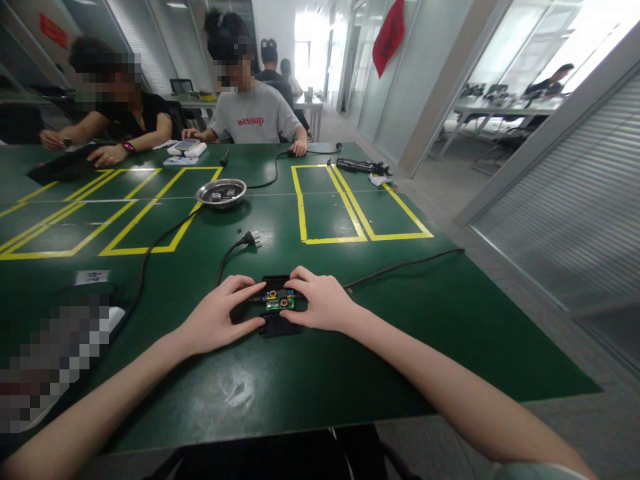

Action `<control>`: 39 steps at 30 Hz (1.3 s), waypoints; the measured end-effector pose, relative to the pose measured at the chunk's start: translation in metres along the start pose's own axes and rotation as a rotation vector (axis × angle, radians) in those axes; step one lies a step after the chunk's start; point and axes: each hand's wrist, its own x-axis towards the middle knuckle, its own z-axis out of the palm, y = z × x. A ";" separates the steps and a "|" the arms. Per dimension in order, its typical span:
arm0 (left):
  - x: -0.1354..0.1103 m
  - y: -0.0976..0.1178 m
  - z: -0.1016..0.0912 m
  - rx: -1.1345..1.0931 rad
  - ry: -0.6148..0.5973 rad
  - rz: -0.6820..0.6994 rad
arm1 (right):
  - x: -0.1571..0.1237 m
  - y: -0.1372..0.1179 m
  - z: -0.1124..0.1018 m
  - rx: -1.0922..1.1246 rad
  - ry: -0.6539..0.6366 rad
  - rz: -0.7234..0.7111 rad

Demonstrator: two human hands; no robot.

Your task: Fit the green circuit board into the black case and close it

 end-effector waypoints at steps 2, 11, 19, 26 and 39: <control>0.000 -0.001 0.000 -0.004 0.002 -0.002 | 0.000 0.001 0.001 -0.003 0.007 -0.001; -0.001 0.004 -0.005 -0.082 0.059 0.011 | -0.002 0.007 0.002 0.065 0.065 -0.103; 0.001 0.008 -0.010 -0.114 0.147 0.061 | -0.004 0.005 -0.010 0.155 0.134 -0.149; -0.001 0.012 -0.014 -0.162 0.150 0.140 | -0.010 0.010 -0.019 0.240 0.137 -0.316; -0.007 0.015 -0.013 -0.197 -0.022 0.114 | -0.018 0.007 -0.021 0.356 -0.040 -0.283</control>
